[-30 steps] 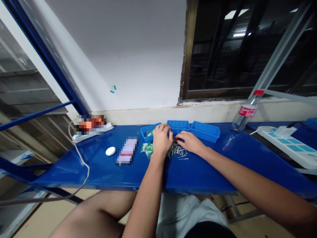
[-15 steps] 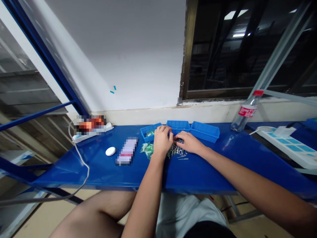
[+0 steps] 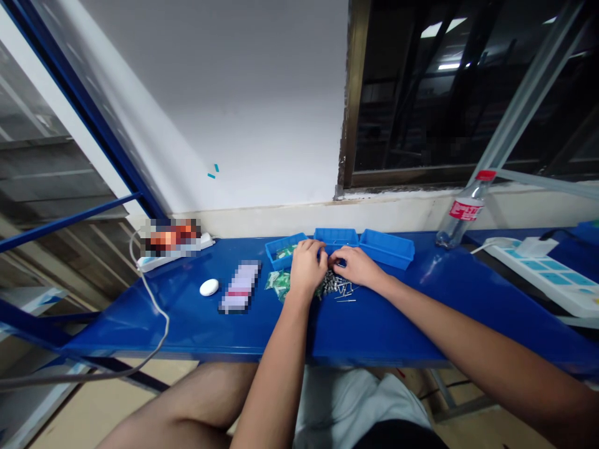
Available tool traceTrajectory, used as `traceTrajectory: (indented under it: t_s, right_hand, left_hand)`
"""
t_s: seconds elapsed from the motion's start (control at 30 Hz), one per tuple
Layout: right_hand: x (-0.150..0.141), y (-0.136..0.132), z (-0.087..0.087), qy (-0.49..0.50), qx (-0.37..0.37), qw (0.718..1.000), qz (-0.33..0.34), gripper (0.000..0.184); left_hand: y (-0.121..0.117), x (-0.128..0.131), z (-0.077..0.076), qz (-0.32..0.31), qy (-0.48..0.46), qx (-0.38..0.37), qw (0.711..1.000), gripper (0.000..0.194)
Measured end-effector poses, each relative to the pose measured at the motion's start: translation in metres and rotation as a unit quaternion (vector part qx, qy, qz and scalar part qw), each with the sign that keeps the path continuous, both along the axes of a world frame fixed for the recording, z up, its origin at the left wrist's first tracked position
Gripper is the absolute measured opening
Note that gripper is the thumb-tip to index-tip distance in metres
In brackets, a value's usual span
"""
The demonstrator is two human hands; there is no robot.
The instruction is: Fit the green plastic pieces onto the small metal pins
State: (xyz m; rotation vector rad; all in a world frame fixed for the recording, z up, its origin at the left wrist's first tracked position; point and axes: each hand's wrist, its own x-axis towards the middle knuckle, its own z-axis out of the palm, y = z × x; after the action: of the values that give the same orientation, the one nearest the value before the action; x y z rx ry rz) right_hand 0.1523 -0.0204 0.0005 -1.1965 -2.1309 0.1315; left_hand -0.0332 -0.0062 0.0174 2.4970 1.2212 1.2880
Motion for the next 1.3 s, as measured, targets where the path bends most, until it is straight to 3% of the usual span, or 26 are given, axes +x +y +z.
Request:
traceTrajectory:
  t_s: [0.13,0.23,0.33,0.43,0.63,0.8,0.93,1.07,1.2,1.3]
  right_hand:
    - [0.002,-0.006,0.003,0.161,-0.014,0.986,-0.040,0.011]
    - [0.005,-0.007,0.001,0.332,-0.065,0.941,-0.024,0.017]
    - [0.007,-0.006,-0.002,0.408,-0.096,0.908,0.018,0.029]
    - [0.006,-0.006,-0.003,0.409,-0.092,0.907,0.024,0.029]
    - [0.005,-0.010,-0.001,0.304,-0.047,0.951,-0.034,0.017]
    - [0.005,-0.011,0.000,0.294,-0.043,0.955,-0.028,0.028]
    - [0.007,-0.013,0.004,0.245,0.008,0.968,-0.054,0.020]
    - [0.008,-0.015,0.006,0.249,0.005,0.968,-0.038,0.015]
    - [0.008,-0.015,0.005,0.240,-0.013,0.970,-0.026,0.012]
    - [0.007,-0.011,0.000,0.303,-0.056,0.951,-0.012,0.014]
  left_hand:
    - [-0.001,0.002,0.000,-0.050,-0.024,-0.041,0.998,0.038]
    - [-0.002,0.005,-0.001,-0.095,-0.043,-0.103,0.989,0.038]
    - [-0.002,0.007,-0.003,-0.121,-0.088,-0.168,0.974,0.029]
    - [0.000,0.007,-0.003,-0.118,-0.112,-0.189,0.969,0.026]
    - [0.000,0.006,-0.001,-0.118,-0.108,-0.159,0.974,0.022]
    - [-0.003,0.007,0.001,-0.144,-0.161,-0.202,0.955,0.027]
    - [-0.005,0.007,0.001,-0.137,-0.151,-0.221,0.954,0.030]
    - [-0.002,0.007,-0.001,-0.162,-0.124,-0.237,0.950,0.038]
    - [0.003,0.007,-0.005,-0.153,-0.150,-0.235,0.948,0.025]
    - [0.003,0.007,-0.004,-0.129,-0.151,-0.227,0.953,0.021]
